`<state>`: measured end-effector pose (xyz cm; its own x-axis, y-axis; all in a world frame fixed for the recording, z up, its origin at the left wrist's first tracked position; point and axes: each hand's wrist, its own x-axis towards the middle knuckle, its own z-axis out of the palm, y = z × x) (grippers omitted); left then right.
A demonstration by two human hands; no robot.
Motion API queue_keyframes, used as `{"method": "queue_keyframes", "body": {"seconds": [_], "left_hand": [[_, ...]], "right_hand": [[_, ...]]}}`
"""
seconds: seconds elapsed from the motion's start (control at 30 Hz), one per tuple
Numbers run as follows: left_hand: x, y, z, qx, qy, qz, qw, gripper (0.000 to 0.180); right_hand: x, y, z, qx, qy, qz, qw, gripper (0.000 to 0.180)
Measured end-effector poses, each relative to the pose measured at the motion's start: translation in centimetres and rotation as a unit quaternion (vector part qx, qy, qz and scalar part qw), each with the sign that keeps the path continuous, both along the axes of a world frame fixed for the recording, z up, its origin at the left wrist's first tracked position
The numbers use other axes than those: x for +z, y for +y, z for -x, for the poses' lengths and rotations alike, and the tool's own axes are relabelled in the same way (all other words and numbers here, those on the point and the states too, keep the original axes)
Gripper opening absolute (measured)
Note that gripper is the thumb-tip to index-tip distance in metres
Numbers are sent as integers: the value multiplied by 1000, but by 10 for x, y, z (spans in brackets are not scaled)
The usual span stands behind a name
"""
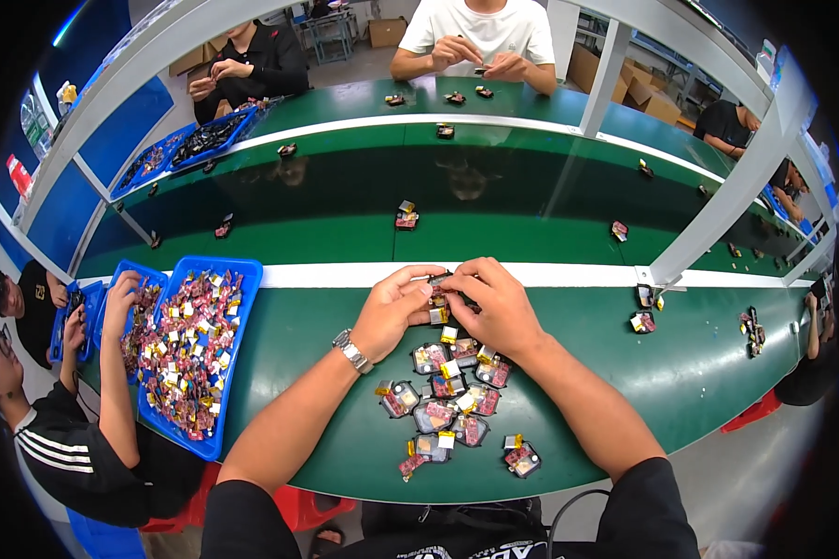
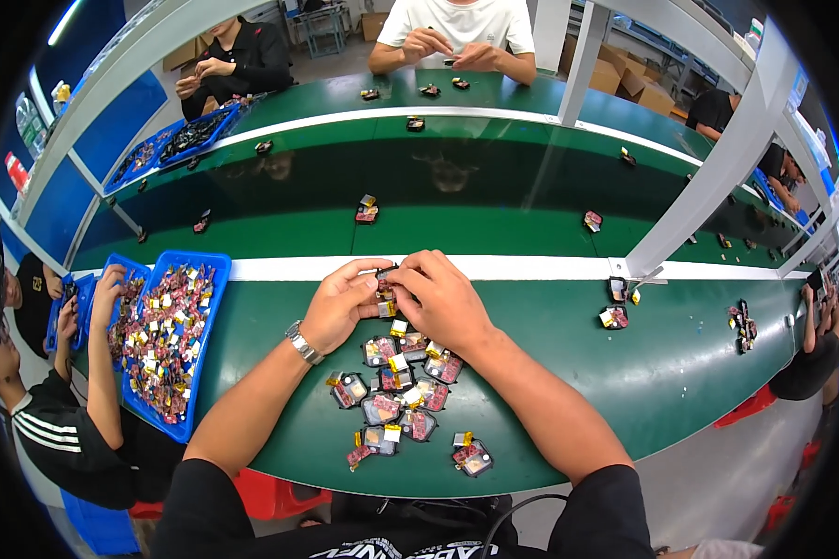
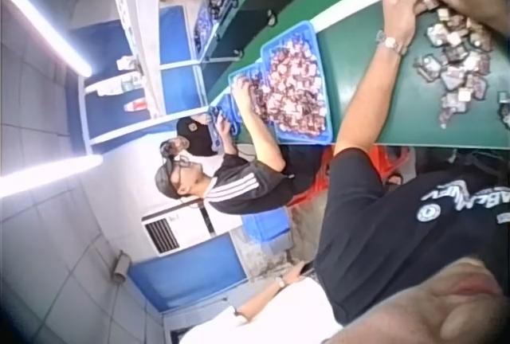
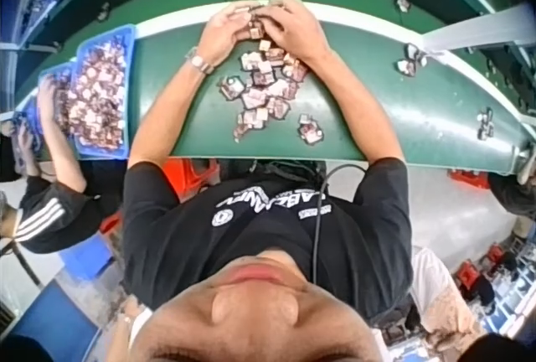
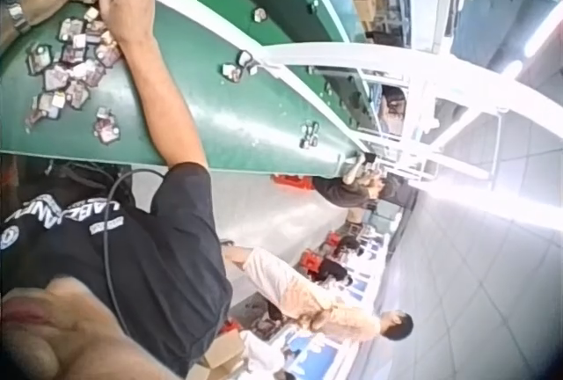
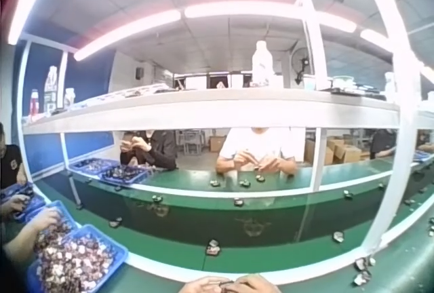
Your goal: Assembling small electronic components at a workshop workbench.
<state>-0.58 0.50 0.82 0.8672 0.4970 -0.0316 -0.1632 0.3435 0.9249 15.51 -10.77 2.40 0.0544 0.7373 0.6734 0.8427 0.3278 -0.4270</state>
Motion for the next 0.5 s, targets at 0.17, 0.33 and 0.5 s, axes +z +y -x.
{"method": "queue_keyframes", "body": {"seconds": [0.17,0.33,0.5], "left_hand": [[2,-6,-5,39,30,-47,998,27],[-1,-5,-10,81,47,-80,992,23],[-1,-5,-9,95,54,-128,986,22]], "right_hand": [[-1,-1,6,-7,21,-13,1000,20],[-2,6,10,-23,120,16,992,16],[-2,4,12,-21,108,14,994,15]]}}
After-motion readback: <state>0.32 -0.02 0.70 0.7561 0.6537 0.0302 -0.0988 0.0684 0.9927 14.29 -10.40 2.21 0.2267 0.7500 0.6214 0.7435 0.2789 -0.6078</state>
